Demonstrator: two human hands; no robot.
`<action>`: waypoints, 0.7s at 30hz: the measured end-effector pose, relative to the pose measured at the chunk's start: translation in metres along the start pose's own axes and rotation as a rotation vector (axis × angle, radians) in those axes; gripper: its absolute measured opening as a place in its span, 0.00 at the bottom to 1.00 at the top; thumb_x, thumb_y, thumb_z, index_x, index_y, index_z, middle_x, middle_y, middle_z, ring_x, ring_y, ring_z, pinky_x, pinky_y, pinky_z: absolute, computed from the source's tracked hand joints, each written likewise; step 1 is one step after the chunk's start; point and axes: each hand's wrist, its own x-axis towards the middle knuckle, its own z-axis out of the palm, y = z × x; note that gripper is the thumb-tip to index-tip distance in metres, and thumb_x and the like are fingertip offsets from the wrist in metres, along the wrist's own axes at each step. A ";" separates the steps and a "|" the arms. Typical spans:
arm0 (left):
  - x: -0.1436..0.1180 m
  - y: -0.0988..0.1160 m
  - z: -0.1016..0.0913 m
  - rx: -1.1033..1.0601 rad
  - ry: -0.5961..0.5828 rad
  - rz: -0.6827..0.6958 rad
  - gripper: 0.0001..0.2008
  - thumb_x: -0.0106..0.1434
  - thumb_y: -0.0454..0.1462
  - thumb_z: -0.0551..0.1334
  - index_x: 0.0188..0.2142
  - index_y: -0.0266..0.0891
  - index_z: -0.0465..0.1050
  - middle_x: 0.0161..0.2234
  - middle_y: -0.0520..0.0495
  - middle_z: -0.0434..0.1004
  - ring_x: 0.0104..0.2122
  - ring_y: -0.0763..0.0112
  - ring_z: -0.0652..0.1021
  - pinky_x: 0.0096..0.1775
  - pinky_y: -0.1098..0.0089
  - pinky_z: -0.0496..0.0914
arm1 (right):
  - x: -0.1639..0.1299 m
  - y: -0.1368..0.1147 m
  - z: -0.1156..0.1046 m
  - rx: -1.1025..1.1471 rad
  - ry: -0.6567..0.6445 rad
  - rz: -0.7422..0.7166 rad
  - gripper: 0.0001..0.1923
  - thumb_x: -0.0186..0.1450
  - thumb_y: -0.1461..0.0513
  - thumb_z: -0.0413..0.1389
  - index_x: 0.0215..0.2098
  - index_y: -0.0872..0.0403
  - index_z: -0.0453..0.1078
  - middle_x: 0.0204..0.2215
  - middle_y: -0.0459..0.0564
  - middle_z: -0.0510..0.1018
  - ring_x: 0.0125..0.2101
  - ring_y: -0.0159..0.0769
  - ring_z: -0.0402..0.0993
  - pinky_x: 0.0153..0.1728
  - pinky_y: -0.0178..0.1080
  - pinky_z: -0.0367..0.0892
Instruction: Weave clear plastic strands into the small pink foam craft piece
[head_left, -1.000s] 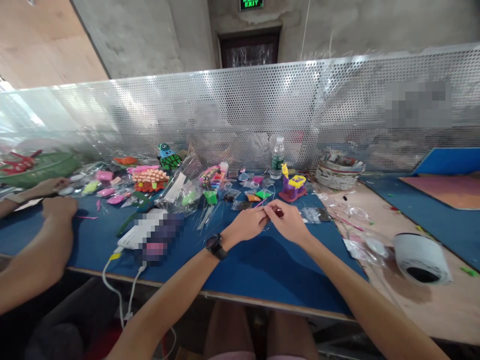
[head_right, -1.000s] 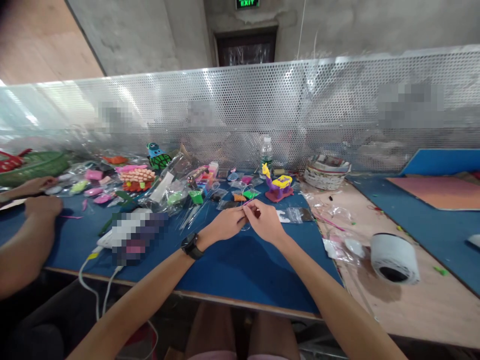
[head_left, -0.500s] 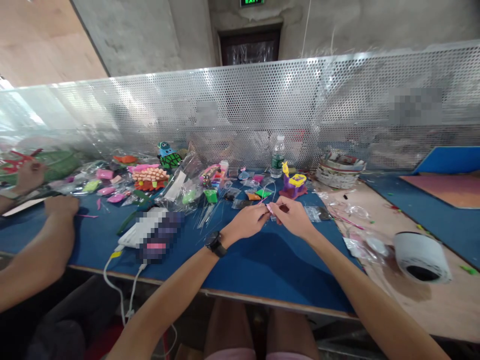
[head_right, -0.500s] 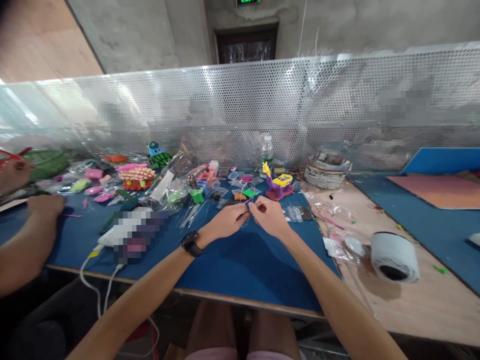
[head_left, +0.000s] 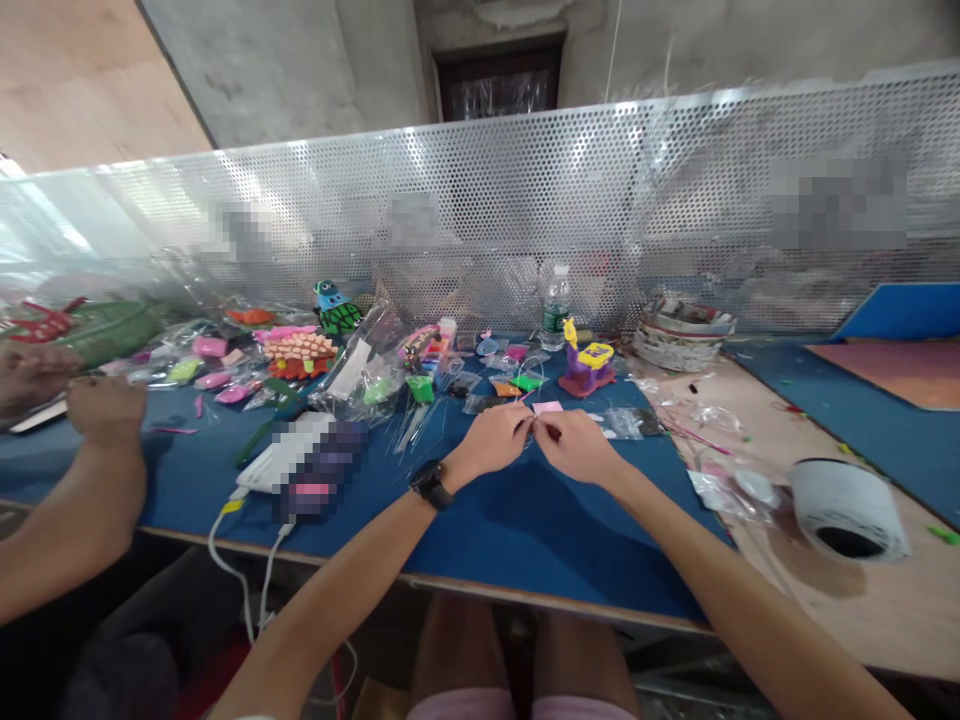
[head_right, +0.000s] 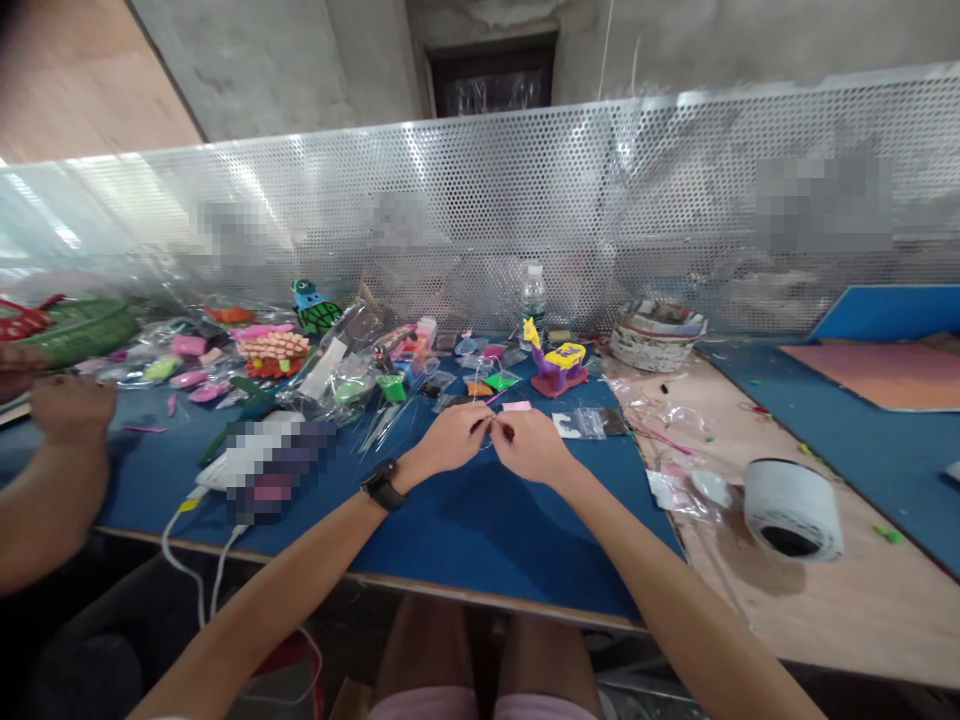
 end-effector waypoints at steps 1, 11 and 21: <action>0.000 -0.001 -0.001 -0.023 0.017 0.002 0.13 0.70 0.34 0.51 0.34 0.39 0.73 0.36 0.45 0.78 0.36 0.65 0.77 0.38 0.69 0.67 | -0.002 0.000 -0.002 -0.073 -0.004 -0.050 0.17 0.66 0.60 0.46 0.20 0.53 0.63 0.17 0.46 0.68 0.19 0.31 0.59 0.24 0.37 0.45; 0.001 -0.003 -0.009 -0.081 0.116 0.054 0.16 0.73 0.38 0.49 0.34 0.38 0.71 0.33 0.47 0.75 0.34 0.68 0.75 0.36 0.69 0.66 | 0.001 0.009 -0.010 0.047 0.005 -0.157 0.21 0.73 0.56 0.43 0.23 0.52 0.60 0.19 0.43 0.66 0.21 0.31 0.58 0.26 0.34 0.52; -0.002 0.004 -0.008 -0.058 0.094 0.042 0.13 0.72 0.36 0.50 0.36 0.39 0.72 0.36 0.45 0.77 0.36 0.66 0.77 0.37 0.69 0.68 | 0.002 0.001 0.000 0.068 0.082 -0.107 0.27 0.74 0.52 0.39 0.19 0.52 0.57 0.16 0.43 0.63 0.20 0.30 0.56 0.25 0.35 0.51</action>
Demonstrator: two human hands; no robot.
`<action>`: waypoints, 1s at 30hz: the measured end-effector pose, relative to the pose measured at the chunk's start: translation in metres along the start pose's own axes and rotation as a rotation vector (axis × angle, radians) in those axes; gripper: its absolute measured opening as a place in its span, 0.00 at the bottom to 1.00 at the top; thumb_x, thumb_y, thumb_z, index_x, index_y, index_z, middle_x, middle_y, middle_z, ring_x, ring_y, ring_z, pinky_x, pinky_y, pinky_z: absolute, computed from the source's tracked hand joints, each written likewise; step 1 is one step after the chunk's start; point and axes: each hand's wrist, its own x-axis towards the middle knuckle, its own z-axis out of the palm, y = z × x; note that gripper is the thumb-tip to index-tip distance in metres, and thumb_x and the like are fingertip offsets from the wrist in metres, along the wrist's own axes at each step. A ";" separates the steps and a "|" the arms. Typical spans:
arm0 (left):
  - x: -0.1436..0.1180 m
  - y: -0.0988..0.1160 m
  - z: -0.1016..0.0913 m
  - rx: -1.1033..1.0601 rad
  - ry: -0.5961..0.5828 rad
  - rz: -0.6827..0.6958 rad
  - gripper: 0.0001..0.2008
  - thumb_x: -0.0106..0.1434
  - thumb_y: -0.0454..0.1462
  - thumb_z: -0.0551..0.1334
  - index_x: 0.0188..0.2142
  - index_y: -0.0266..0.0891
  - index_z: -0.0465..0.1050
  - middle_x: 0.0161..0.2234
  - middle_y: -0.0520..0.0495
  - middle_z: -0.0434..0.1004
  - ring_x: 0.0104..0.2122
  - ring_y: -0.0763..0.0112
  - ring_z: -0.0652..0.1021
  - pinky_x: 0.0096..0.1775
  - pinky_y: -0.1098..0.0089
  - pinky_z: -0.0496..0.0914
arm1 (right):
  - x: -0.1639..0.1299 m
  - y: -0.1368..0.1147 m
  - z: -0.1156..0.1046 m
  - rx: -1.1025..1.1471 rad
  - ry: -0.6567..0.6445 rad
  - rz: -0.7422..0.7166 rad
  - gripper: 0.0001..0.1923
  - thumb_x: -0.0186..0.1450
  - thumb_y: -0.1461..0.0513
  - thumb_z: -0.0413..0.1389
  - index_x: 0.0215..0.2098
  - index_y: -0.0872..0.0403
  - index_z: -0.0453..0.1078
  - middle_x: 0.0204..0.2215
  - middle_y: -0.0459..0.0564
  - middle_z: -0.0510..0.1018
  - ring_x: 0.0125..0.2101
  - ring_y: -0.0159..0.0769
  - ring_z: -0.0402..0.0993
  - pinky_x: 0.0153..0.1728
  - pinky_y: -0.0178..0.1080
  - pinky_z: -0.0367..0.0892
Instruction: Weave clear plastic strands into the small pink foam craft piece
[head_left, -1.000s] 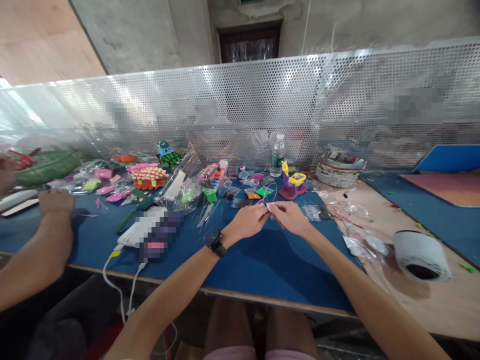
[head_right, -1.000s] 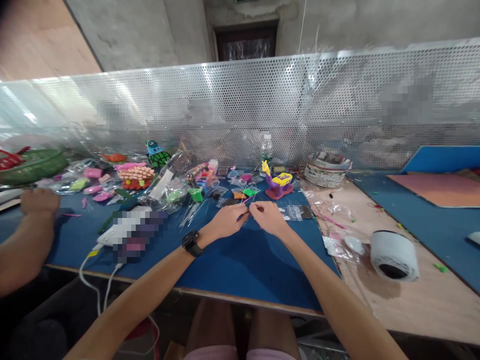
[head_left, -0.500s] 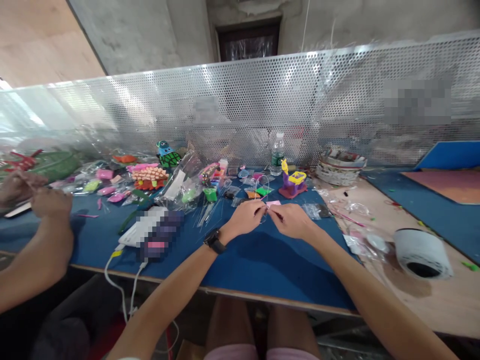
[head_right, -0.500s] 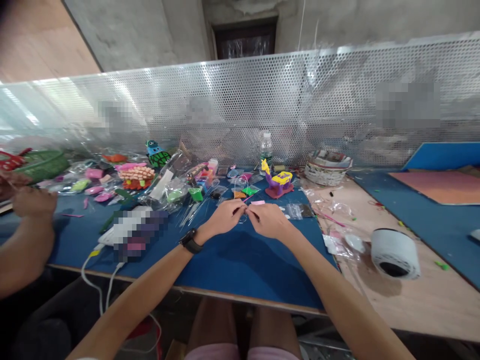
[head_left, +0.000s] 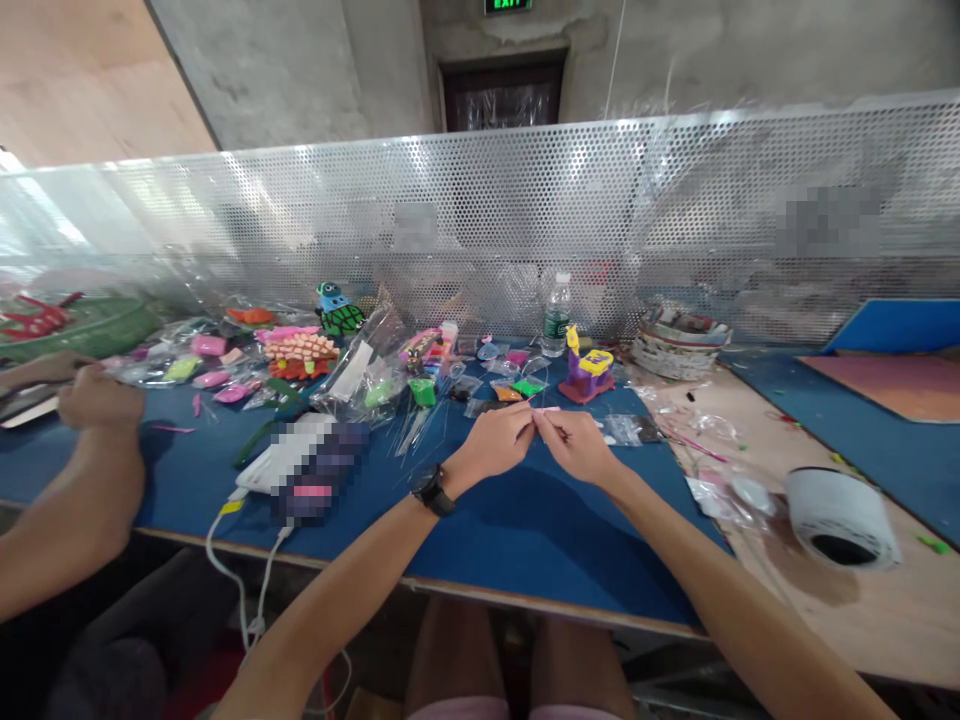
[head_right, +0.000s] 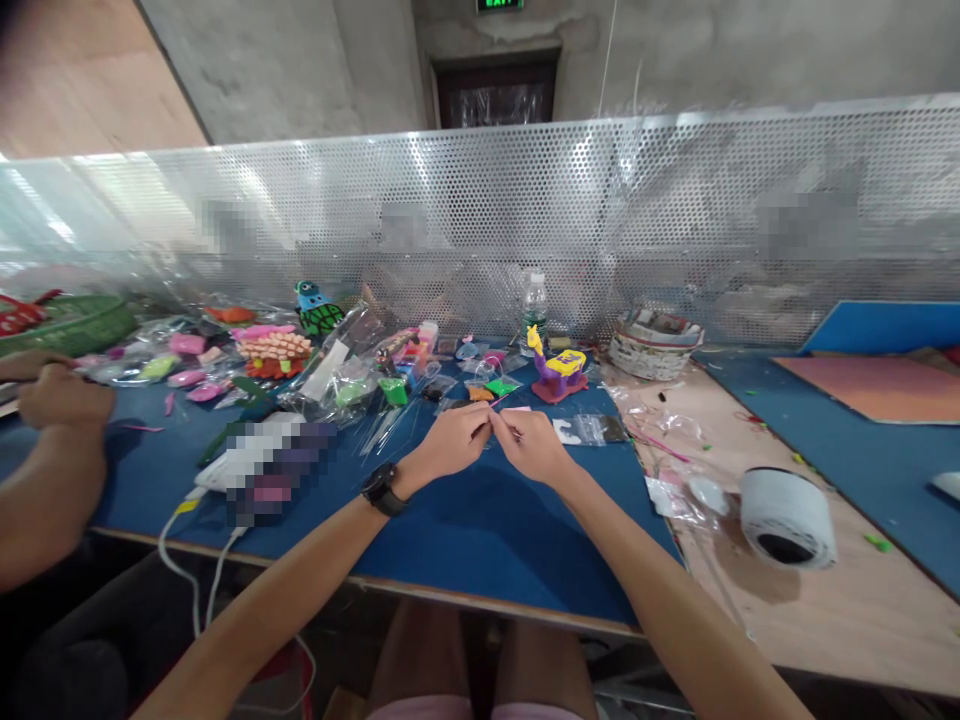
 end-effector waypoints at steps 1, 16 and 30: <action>0.000 -0.001 -0.001 -0.025 -0.009 0.007 0.13 0.71 0.35 0.50 0.36 0.38 0.73 0.36 0.45 0.77 0.36 0.66 0.77 0.38 0.69 0.68 | -0.001 0.000 -0.002 -0.025 -0.040 -0.036 0.26 0.74 0.53 0.40 0.19 0.52 0.57 0.17 0.44 0.64 0.20 0.31 0.56 0.25 0.36 0.51; 0.004 -0.013 -0.002 -0.238 -0.019 0.053 0.18 0.73 0.39 0.49 0.33 0.37 0.74 0.32 0.47 0.77 0.31 0.70 0.74 0.37 0.70 0.67 | -0.005 -0.004 -0.004 0.538 -0.112 0.260 0.34 0.70 0.40 0.40 0.25 0.54 0.72 0.16 0.41 0.54 0.18 0.30 0.51 0.20 0.35 0.50; 0.001 -0.013 -0.001 0.038 0.028 -0.061 0.17 0.73 0.40 0.49 0.34 0.38 0.74 0.34 0.45 0.79 0.33 0.65 0.78 0.34 0.69 0.66 | -0.006 -0.010 -0.005 -0.433 0.021 0.090 0.22 0.74 0.57 0.41 0.59 0.52 0.67 0.47 0.56 0.82 0.31 0.41 0.79 0.24 0.37 0.59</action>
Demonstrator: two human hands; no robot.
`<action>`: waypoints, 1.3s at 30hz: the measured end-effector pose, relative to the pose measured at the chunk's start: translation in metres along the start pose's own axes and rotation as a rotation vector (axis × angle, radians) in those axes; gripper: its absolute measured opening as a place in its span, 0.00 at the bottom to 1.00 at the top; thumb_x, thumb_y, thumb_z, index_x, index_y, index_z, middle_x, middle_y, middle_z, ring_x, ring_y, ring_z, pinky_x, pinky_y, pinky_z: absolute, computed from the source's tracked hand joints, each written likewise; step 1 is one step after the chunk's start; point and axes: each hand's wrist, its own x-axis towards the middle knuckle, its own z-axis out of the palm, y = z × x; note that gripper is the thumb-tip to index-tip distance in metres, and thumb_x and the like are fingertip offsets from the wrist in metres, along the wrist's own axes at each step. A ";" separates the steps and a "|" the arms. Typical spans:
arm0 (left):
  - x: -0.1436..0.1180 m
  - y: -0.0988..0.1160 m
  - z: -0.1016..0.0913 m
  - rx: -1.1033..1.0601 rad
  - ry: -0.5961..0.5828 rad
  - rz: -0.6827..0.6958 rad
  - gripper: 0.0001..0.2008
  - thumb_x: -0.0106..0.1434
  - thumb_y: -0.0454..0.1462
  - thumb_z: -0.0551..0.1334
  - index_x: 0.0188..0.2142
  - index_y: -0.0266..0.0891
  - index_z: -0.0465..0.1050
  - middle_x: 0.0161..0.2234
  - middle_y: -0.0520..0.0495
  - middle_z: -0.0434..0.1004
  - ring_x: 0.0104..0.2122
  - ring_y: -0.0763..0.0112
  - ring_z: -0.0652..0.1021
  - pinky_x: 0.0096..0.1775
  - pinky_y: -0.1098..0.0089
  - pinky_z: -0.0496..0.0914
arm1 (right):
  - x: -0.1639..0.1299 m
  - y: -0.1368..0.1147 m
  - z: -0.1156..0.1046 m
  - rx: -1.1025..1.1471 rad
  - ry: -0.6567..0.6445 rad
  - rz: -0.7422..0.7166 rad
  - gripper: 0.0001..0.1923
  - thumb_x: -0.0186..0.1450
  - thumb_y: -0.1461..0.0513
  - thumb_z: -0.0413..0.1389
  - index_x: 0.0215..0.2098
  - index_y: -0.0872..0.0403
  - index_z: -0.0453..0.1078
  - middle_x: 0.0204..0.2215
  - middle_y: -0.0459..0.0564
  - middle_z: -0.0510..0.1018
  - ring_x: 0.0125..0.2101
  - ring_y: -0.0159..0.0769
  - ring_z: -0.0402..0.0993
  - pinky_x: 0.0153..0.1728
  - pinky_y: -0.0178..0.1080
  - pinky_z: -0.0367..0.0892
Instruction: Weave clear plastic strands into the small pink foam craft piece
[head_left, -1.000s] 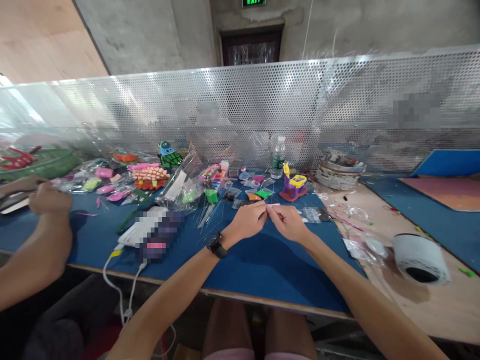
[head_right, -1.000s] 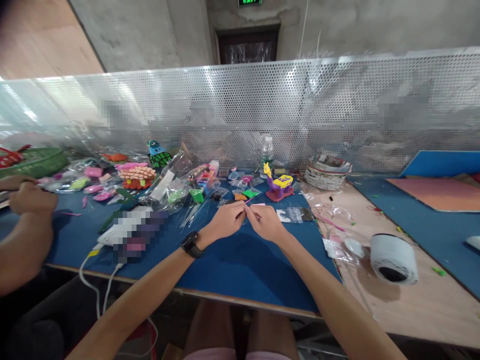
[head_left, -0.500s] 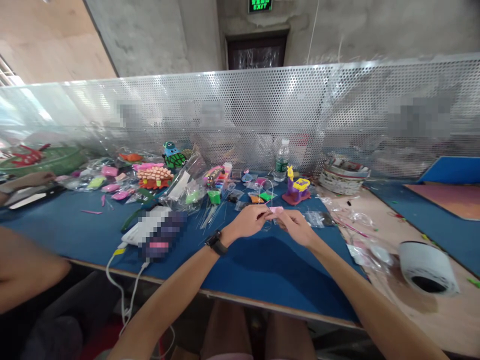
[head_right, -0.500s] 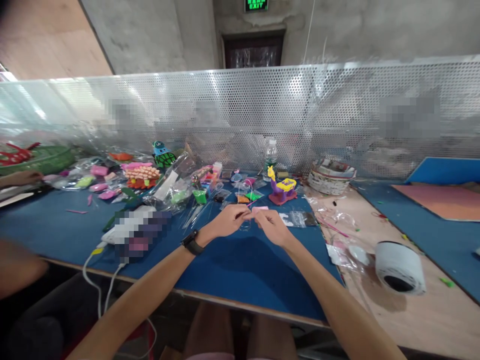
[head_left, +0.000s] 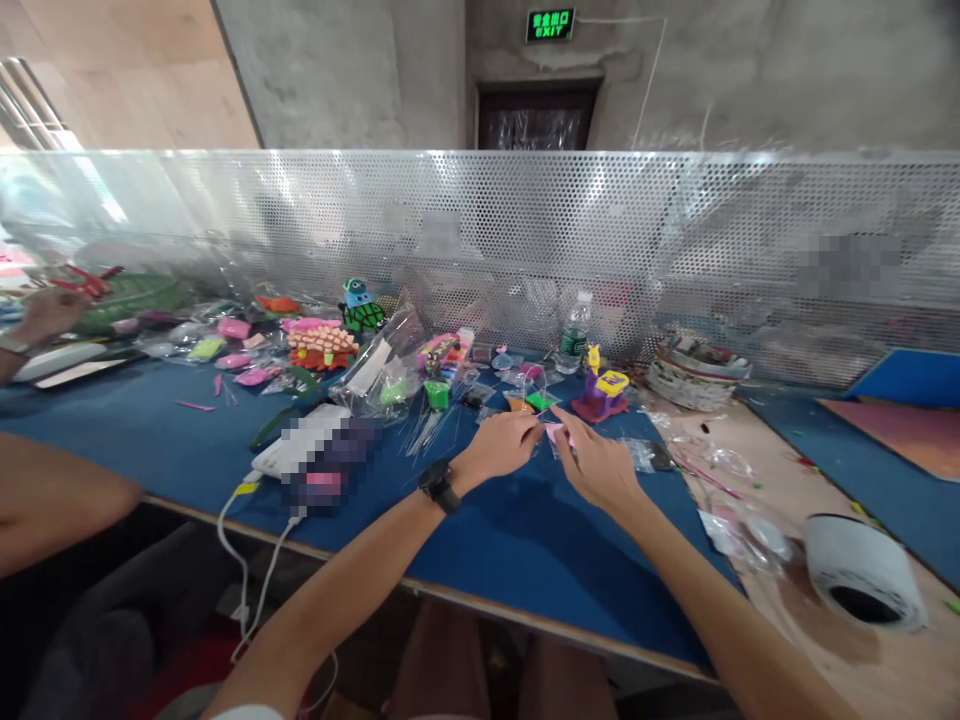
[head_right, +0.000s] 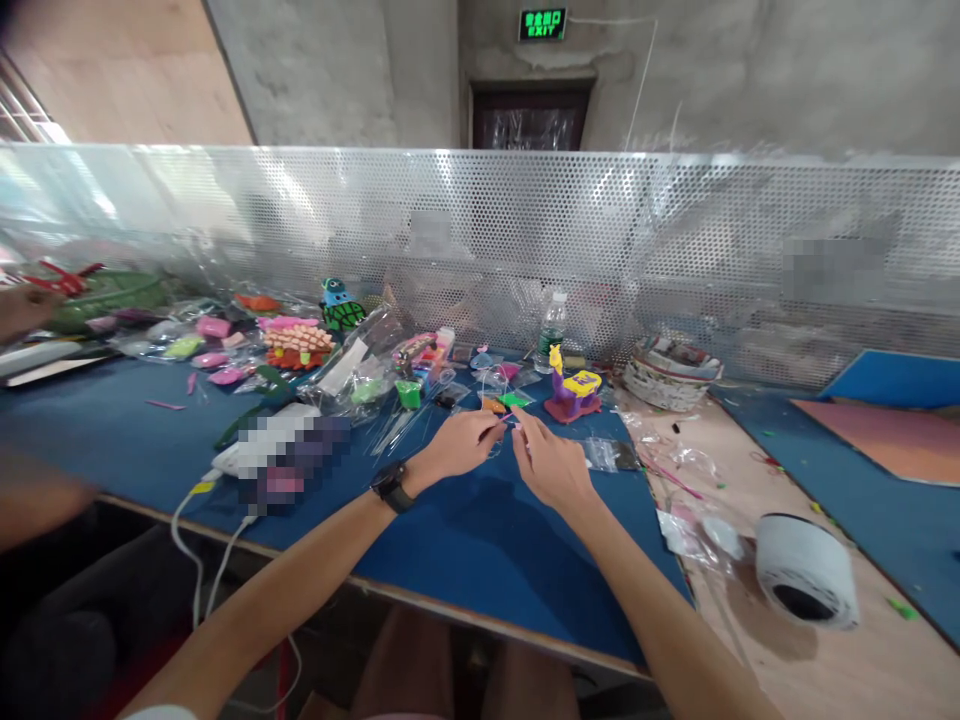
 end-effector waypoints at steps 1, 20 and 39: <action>0.000 0.000 0.000 0.034 -0.005 0.005 0.17 0.73 0.40 0.50 0.34 0.38 0.74 0.35 0.44 0.79 0.33 0.64 0.78 0.34 0.69 0.67 | 0.000 -0.002 0.002 -0.035 -0.001 0.002 0.20 0.74 0.56 0.42 0.56 0.52 0.69 0.44 0.56 0.83 0.29 0.40 0.79 0.23 0.36 0.57; -0.003 0.010 0.003 -0.164 -0.050 0.097 0.13 0.69 0.34 0.52 0.31 0.39 0.72 0.31 0.48 0.77 0.31 0.68 0.74 0.34 0.70 0.63 | -0.001 -0.003 0.024 0.244 0.376 -0.173 0.28 0.71 0.60 0.45 0.13 0.51 0.46 0.08 0.41 0.54 0.12 0.26 0.50 0.19 0.37 0.46; 0.002 0.012 0.001 -0.396 -0.021 0.149 0.16 0.73 0.41 0.49 0.38 0.36 0.73 0.28 0.49 0.73 0.26 0.72 0.68 0.29 0.71 0.59 | 0.004 -0.017 0.013 0.747 0.265 0.358 0.27 0.66 0.51 0.49 0.14 0.50 0.44 0.12 0.41 0.46 0.15 0.25 0.43 0.17 0.35 0.40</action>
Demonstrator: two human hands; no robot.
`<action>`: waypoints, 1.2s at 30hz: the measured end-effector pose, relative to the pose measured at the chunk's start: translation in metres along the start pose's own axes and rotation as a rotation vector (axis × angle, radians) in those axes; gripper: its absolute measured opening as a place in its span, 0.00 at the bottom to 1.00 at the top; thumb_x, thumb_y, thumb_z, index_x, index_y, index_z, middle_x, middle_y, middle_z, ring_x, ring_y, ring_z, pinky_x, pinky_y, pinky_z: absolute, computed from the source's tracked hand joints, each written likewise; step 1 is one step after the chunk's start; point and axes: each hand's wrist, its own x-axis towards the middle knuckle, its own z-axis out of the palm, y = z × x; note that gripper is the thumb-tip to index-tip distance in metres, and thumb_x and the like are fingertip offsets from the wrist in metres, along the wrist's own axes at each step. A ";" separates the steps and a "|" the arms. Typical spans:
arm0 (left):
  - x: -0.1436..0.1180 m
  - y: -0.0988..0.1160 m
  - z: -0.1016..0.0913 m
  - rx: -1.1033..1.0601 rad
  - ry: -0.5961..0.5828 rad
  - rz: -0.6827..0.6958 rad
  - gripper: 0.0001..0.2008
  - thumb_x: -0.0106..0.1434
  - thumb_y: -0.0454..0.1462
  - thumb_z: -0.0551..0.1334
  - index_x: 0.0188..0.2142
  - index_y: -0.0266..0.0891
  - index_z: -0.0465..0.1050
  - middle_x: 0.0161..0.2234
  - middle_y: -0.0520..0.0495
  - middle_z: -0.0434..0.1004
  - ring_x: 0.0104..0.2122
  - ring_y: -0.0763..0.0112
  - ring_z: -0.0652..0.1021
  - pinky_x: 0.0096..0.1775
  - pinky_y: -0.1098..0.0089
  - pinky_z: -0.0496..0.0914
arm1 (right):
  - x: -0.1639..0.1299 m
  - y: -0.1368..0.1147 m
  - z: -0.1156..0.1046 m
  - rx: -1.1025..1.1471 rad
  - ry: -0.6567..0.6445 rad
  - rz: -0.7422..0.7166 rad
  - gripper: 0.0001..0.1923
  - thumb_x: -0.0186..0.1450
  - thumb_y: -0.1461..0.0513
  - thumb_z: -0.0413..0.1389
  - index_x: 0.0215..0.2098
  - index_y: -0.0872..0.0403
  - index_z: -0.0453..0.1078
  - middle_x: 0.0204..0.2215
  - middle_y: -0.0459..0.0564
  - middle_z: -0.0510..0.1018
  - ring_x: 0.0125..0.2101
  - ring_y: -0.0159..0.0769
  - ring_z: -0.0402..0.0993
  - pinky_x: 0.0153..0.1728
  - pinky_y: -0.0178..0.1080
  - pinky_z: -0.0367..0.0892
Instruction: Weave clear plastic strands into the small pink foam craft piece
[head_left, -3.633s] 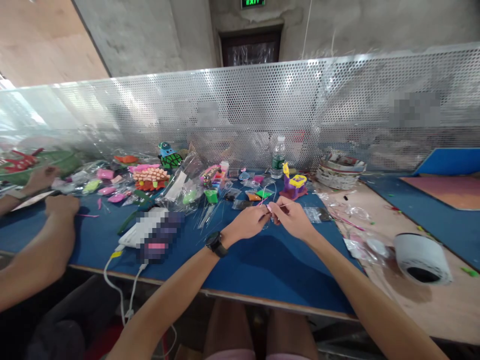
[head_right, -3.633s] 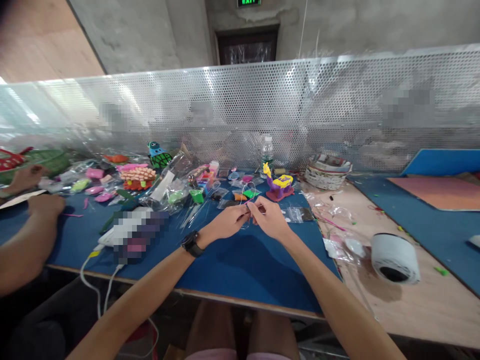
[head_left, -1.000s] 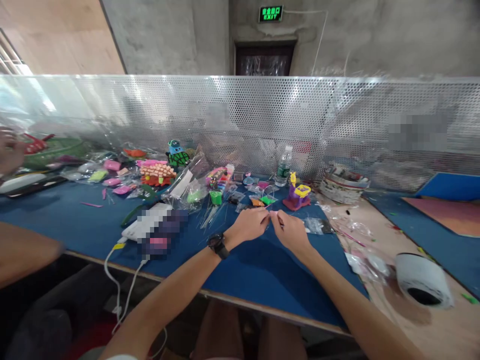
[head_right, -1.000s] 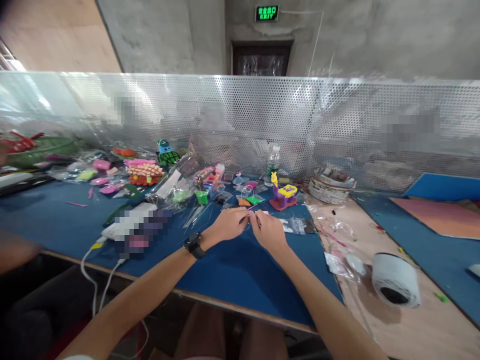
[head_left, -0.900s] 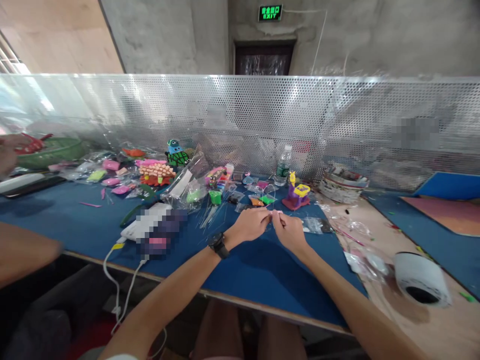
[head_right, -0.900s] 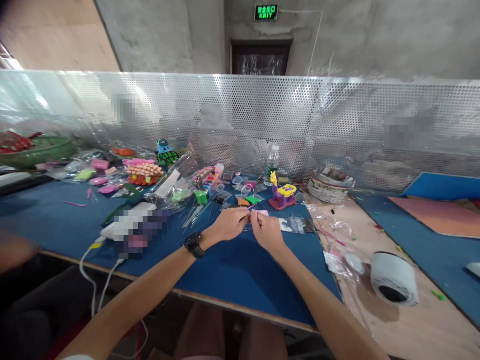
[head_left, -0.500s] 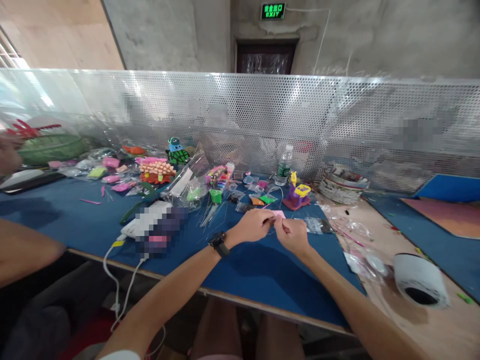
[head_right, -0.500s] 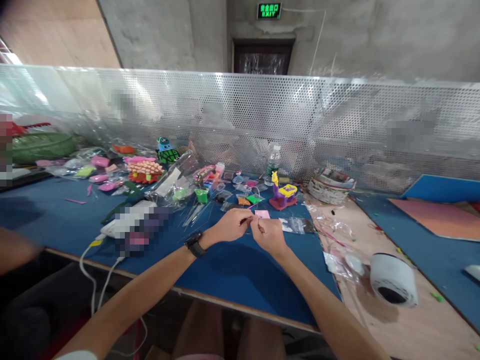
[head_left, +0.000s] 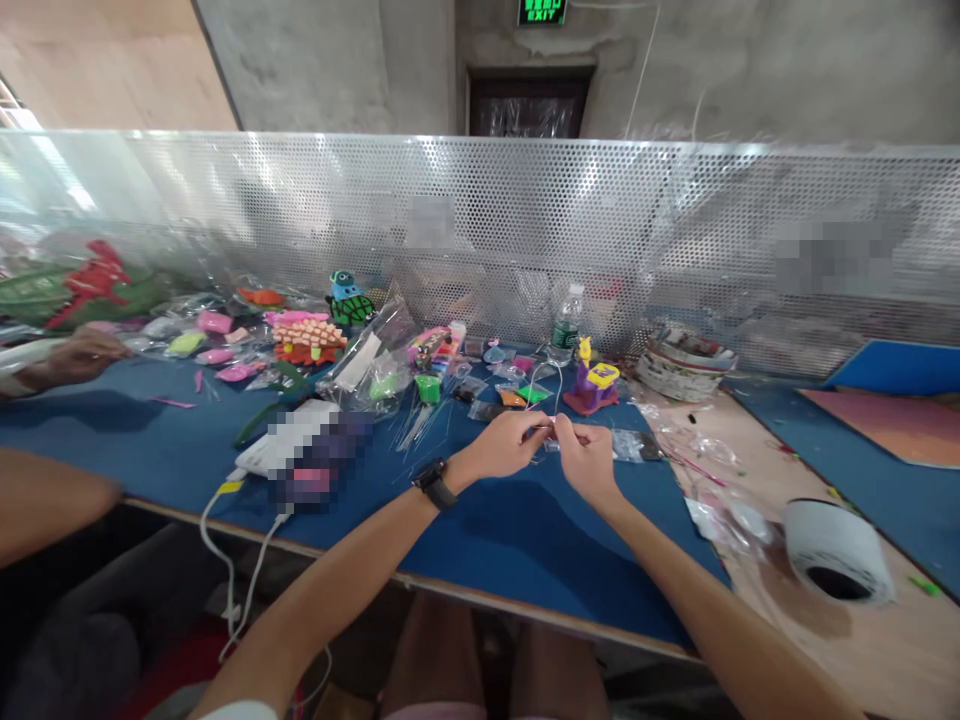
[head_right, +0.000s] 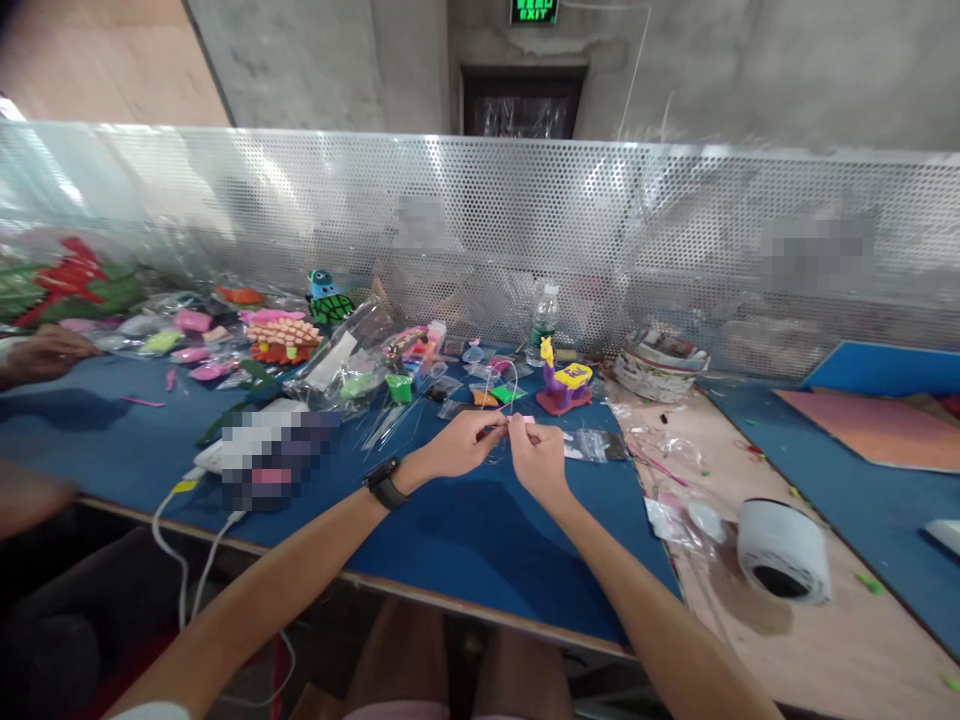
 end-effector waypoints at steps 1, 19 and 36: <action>0.000 0.000 0.000 -0.005 0.000 -0.004 0.16 0.73 0.40 0.50 0.38 0.36 0.74 0.28 0.48 0.74 0.26 0.72 0.69 0.29 0.72 0.59 | -0.001 0.001 0.000 -0.027 0.003 -0.028 0.27 0.66 0.52 0.49 0.14 0.51 0.43 0.12 0.41 0.46 0.15 0.24 0.43 0.17 0.35 0.40; -0.002 0.022 -0.006 -0.258 -0.063 -0.059 0.19 0.72 0.46 0.51 0.37 0.36 0.74 0.32 0.46 0.77 0.29 0.72 0.76 0.34 0.73 0.71 | 0.013 0.010 -0.015 0.043 -0.154 -0.120 0.35 0.68 0.44 0.46 0.09 0.52 0.52 0.08 0.42 0.54 0.13 0.25 0.47 0.16 0.35 0.43; 0.000 0.002 -0.004 0.039 -0.058 -0.081 0.17 0.73 0.43 0.50 0.37 0.36 0.72 0.32 0.47 0.75 0.31 0.70 0.72 0.35 0.71 0.65 | 0.024 0.031 -0.017 0.238 -0.317 0.023 0.20 0.68 0.47 0.52 0.47 0.52 0.66 0.26 0.44 0.76 0.25 0.33 0.72 0.27 0.34 0.67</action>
